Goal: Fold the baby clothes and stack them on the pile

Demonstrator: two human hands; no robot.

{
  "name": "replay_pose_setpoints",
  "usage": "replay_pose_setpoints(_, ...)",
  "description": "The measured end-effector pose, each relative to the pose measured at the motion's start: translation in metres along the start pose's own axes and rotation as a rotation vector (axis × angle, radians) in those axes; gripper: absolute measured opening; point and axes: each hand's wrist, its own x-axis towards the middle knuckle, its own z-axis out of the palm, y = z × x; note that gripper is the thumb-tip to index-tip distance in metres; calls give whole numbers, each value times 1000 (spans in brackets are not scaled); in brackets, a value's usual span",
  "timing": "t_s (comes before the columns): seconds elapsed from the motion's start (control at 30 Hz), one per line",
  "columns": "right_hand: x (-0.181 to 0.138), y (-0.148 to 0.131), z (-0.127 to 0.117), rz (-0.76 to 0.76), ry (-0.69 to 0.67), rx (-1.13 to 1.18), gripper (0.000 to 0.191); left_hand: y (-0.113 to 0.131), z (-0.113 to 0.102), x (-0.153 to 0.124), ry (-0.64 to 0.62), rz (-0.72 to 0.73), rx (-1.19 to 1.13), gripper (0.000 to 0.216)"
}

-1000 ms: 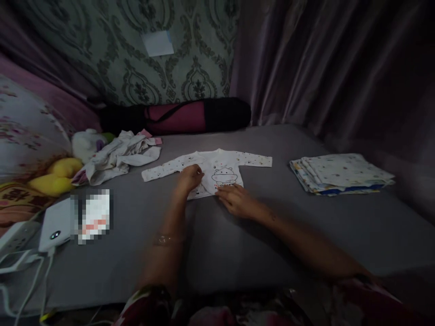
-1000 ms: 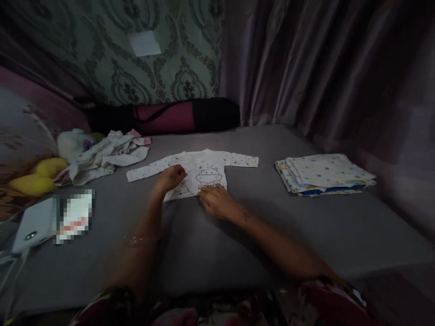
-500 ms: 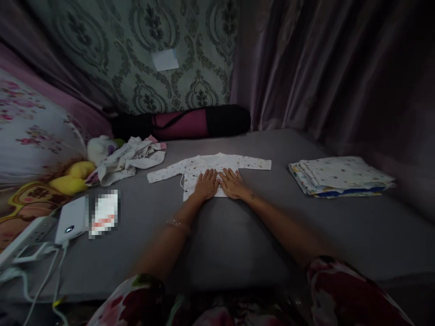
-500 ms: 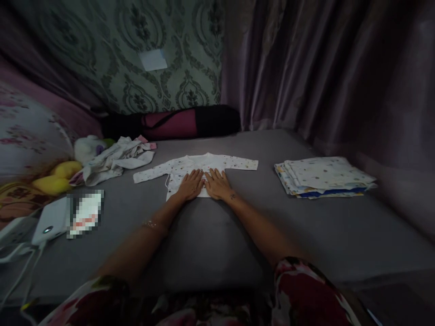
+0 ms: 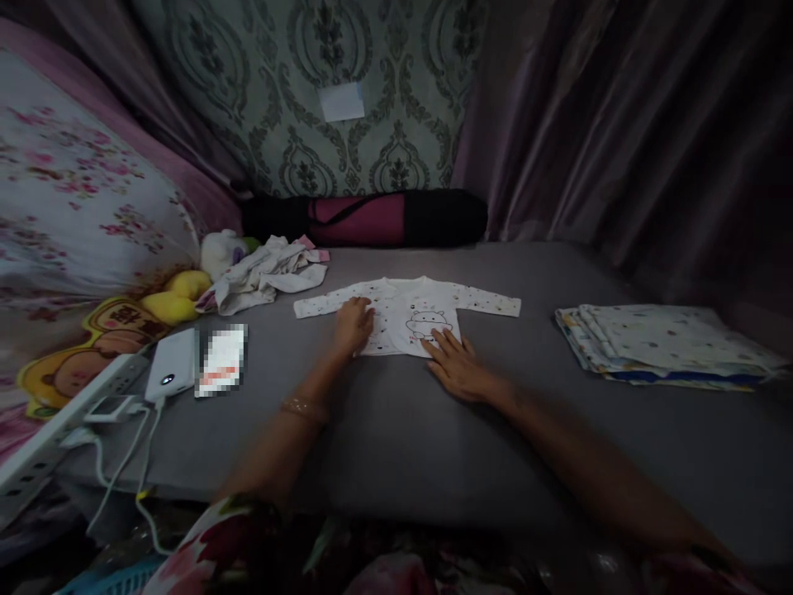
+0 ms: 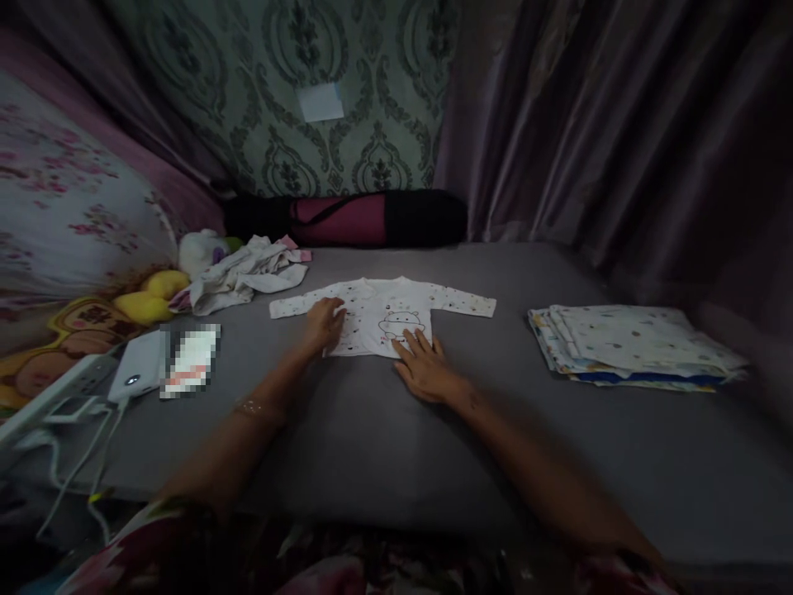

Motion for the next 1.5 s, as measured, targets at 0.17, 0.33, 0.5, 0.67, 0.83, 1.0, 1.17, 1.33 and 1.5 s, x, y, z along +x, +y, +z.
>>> replay_pose_setpoints(0.17, -21, -14, -8, -40, 61, 76, 56, -38, -3, 2, -84, -275, 113, 34)
replay_pose_setpoints(0.33, -27, -12, -3, -43, 189, 152, 49, -45, -1, 3, -116, -307, 72, 22)
replay_pose_setpoints(0.5, -27, -6, 5, -54, 264, 183, 45, -47, -12, 7, -190, -391, -33, 16)
replay_pose_setpoints(0.67, -26, -4, 9, -56, 341, 207, 42, -54, -27, 16, -114, -476, -115, 16)
replay_pose_setpoints(0.83, -25, -1, 13, -68, 360, 215, 42, -55, -42, 35, -49, -460, -152, 20)
replay_pose_setpoints(1.0, -24, 1, 15, -64, 359, 221, 41, -42, -57, 58, -110, -535, -276, 18)
replay_pose_setpoints(1.17, -25, 2, 14, -60, 360, 222, 40, -8, -70, 59, -184, -345, -685, 29)
replay_pose_setpoints(1.33, -25, 5, 17, -85, 374, 216, 40, 0, -69, 42, -368, -109, -584, 40)
replay_pose_setpoints(1.5, -24, 6, 21, -86, 380, 204, 40, -16, -58, 19, -509, -26, -294, 21)
